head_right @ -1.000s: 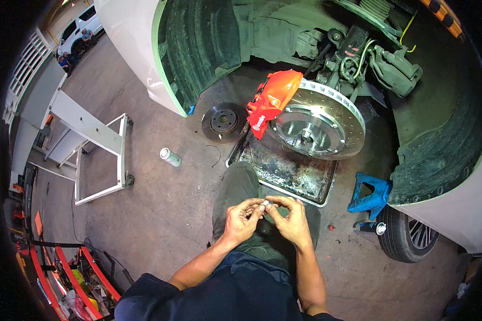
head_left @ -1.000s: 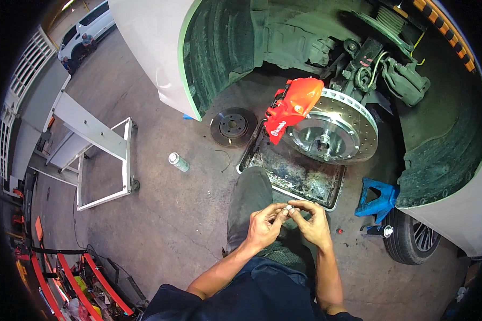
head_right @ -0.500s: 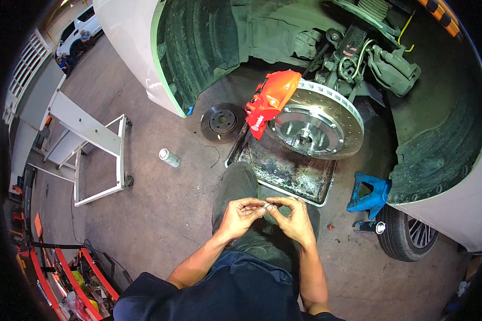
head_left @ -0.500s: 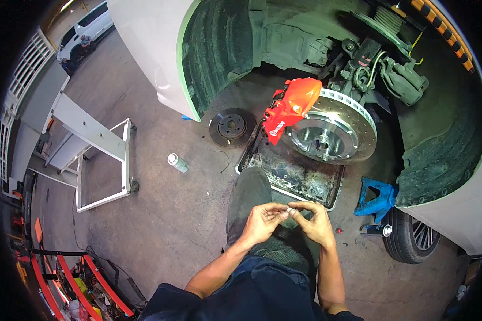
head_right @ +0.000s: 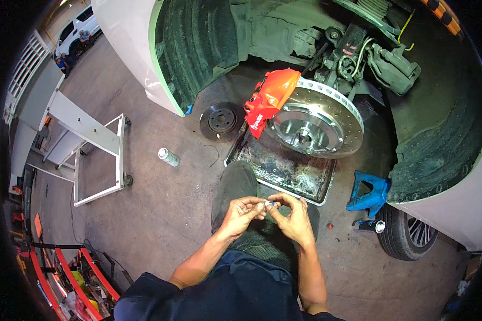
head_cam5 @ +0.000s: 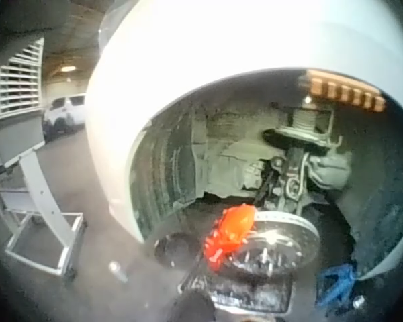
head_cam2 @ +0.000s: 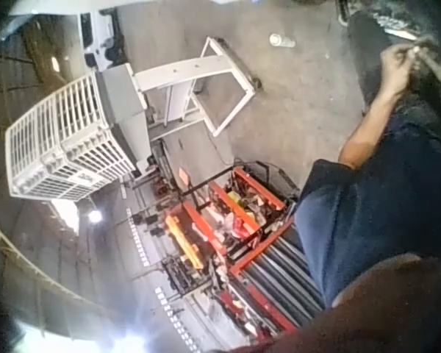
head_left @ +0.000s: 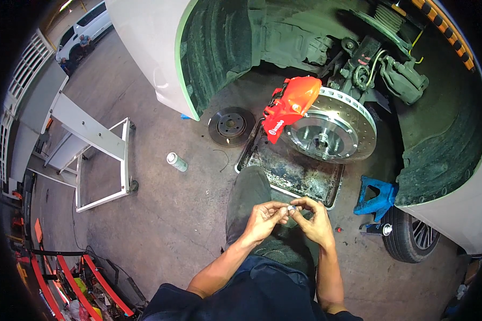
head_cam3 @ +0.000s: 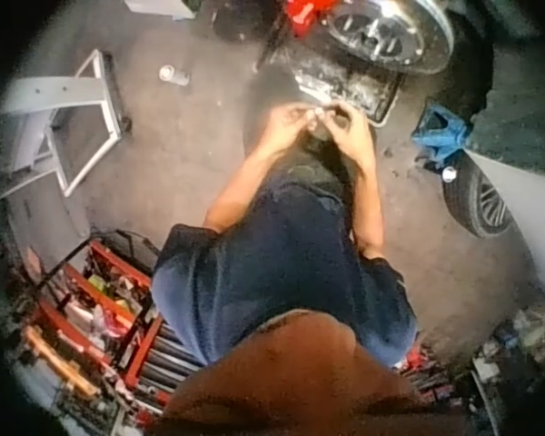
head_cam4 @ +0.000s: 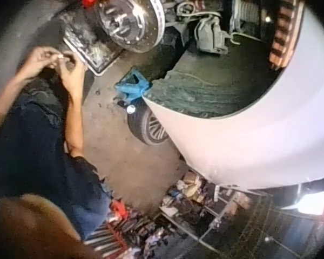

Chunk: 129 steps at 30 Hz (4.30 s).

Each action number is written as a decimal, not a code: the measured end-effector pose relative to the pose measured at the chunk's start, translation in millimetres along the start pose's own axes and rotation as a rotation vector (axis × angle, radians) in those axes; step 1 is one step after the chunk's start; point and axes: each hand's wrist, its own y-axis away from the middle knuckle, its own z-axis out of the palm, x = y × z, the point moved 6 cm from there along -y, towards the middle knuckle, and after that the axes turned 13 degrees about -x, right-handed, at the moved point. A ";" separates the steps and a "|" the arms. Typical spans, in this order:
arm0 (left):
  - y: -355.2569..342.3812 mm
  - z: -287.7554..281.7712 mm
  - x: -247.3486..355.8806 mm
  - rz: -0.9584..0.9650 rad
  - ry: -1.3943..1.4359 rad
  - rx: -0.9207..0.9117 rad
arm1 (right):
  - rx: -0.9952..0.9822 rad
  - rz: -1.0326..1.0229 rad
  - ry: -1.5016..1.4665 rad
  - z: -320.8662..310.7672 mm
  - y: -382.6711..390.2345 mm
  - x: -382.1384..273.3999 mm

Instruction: Applying lubricant to brake components and working on the brake caliper.

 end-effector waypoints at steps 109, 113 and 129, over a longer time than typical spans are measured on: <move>6.3 3.4 37.3 0.007 -0.077 -0.064 | 0.004 0.011 0.297 -15.7 12.9 -47.7; 6.9 5.8 39.2 -0.019 -0.049 -0.080 | 0.002 0.008 0.293 -16.8 12.3 -46.7; 7.4 -0.4 35.7 -0.013 0.175 -0.135 | 0.034 -0.222 0.454 -17.7 18.3 -74.9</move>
